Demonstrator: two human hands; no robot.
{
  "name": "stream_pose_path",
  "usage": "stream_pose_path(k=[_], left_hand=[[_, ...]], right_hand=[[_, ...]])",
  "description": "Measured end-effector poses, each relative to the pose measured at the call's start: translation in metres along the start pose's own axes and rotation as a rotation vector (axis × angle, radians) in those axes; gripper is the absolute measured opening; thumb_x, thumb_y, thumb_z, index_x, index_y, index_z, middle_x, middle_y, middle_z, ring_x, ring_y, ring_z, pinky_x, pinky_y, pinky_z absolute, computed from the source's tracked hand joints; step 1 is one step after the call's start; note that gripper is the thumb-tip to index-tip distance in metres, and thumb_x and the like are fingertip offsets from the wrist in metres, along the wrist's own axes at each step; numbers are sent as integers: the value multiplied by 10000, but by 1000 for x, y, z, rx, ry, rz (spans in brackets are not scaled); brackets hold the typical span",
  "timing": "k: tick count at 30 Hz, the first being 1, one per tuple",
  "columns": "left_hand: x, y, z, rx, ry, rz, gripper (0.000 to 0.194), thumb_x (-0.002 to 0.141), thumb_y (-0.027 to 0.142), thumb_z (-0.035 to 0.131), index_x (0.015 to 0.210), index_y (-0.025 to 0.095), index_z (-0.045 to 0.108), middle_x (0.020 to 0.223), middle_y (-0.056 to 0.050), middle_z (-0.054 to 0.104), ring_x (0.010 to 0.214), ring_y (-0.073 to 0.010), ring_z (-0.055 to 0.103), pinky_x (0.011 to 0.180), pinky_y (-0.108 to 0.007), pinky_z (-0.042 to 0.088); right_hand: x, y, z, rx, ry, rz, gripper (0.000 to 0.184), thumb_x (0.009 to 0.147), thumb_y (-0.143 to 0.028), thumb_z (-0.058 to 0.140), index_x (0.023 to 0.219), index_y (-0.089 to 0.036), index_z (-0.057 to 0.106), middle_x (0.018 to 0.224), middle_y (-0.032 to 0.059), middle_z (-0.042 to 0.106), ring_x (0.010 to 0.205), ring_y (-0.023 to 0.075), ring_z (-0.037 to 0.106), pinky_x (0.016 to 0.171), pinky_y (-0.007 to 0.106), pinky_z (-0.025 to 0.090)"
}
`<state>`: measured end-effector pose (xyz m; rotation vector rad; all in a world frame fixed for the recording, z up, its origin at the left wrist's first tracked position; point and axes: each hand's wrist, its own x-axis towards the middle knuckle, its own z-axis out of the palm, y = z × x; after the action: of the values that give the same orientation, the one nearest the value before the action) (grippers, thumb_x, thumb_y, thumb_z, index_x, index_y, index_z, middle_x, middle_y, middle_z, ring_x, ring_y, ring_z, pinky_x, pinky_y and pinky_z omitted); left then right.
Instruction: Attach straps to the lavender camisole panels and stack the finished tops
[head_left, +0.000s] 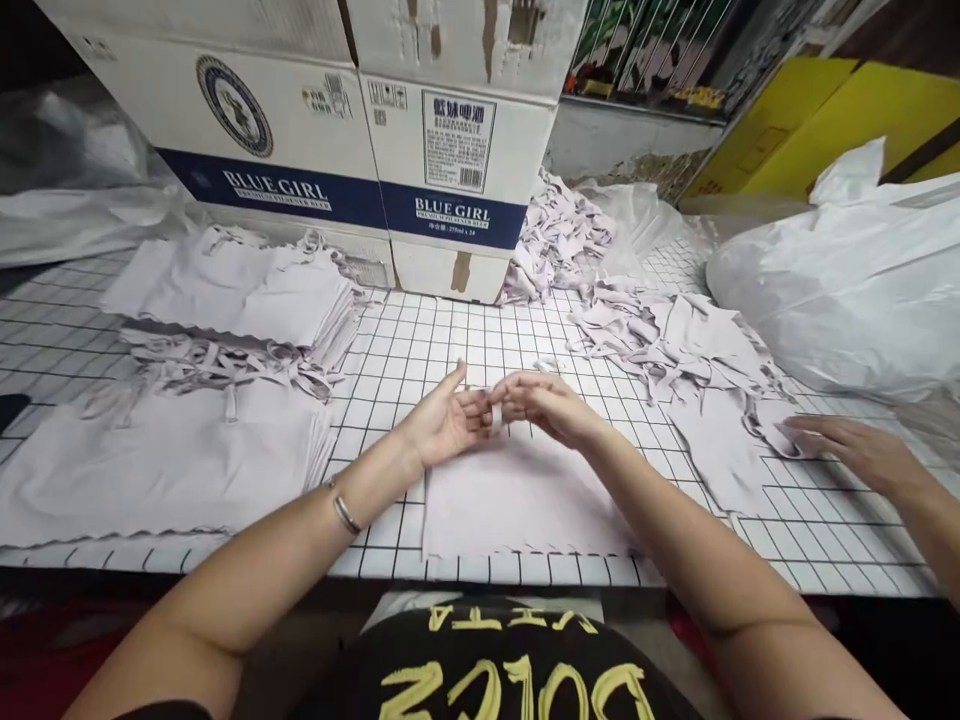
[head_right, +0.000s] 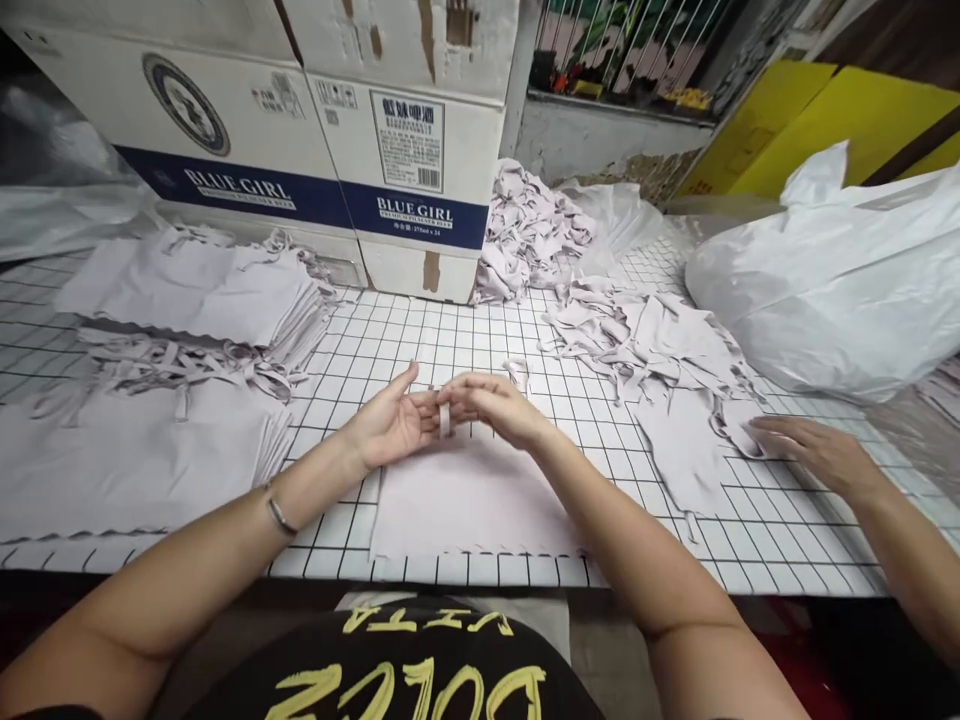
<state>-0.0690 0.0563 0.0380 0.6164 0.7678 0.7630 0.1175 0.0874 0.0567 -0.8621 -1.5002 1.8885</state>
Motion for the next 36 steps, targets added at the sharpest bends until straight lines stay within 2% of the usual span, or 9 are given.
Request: stream_pose_path(k=[4,9,12,15,19,22,28,32,36], left_hand=[[8,-8,-2,-159,32,-22,89,866,235,620,876,150,643,928,-87,705,829,-160,662,828,-324,539],[15,-5,-7,2,88,49,119,796,261,692,861,165,665,944,-74,705,847,-151,640,792,-291,505],[9,-4,-11,429,197,168,225,787,384,682,823,162,666,895,-74,688,796,-164,601,752,-315,458],[-4,-21,-10,1054,344,302,275,788,446,656,763,173,634,865,-72,662,831,-216,557,804,-384,390],[-12,-55,-3,1517,347,372,313,790,495,660,864,194,611,957,-72,651,957,-284,499,874,-456,285],[-8,-66,3,1576,337,337,265,811,428,665,920,194,602,993,-78,640,1006,-302,478,865,-450,258],[-6,-60,9,1517,295,245,76,838,262,629,814,194,606,926,-32,654,991,-262,499,842,-421,243],[-8,-64,7,1427,344,233,104,856,330,632,856,236,674,919,-5,693,1015,-252,505,868,-443,218],[-11,-68,8,1377,391,241,137,848,366,650,814,246,708,919,-1,694,1013,-247,510,884,-449,212]], right_hand=[[-41,33,16,146,68,101,333,707,-297,795,897,-216,533,772,14,707,765,179,689,751,357,531],[-50,40,16,90,-72,378,377,646,-331,835,903,-146,629,759,53,718,683,149,666,723,325,523],[-46,34,9,-55,-73,391,305,653,-381,819,751,-127,682,752,60,707,710,147,651,687,296,504],[-36,31,-2,-112,99,282,278,623,-378,832,665,-142,691,694,36,673,750,141,622,620,248,457],[-24,34,-16,-34,219,285,298,625,-381,827,693,-134,673,737,47,675,652,102,572,524,224,381],[-22,39,-19,45,282,300,335,594,-355,847,732,-148,622,753,44,685,609,98,564,503,224,362],[-27,48,-22,25,257,285,328,624,-373,825,711,-142,609,594,-8,578,495,67,430,449,232,255],[-31,53,-19,-55,266,229,311,632,-379,812,725,-154,618,689,21,623,597,104,513,540,256,371],[-35,62,-11,-400,282,66,234,702,-356,747,693,-170,605,711,6,595,680,125,515,667,290,412]])
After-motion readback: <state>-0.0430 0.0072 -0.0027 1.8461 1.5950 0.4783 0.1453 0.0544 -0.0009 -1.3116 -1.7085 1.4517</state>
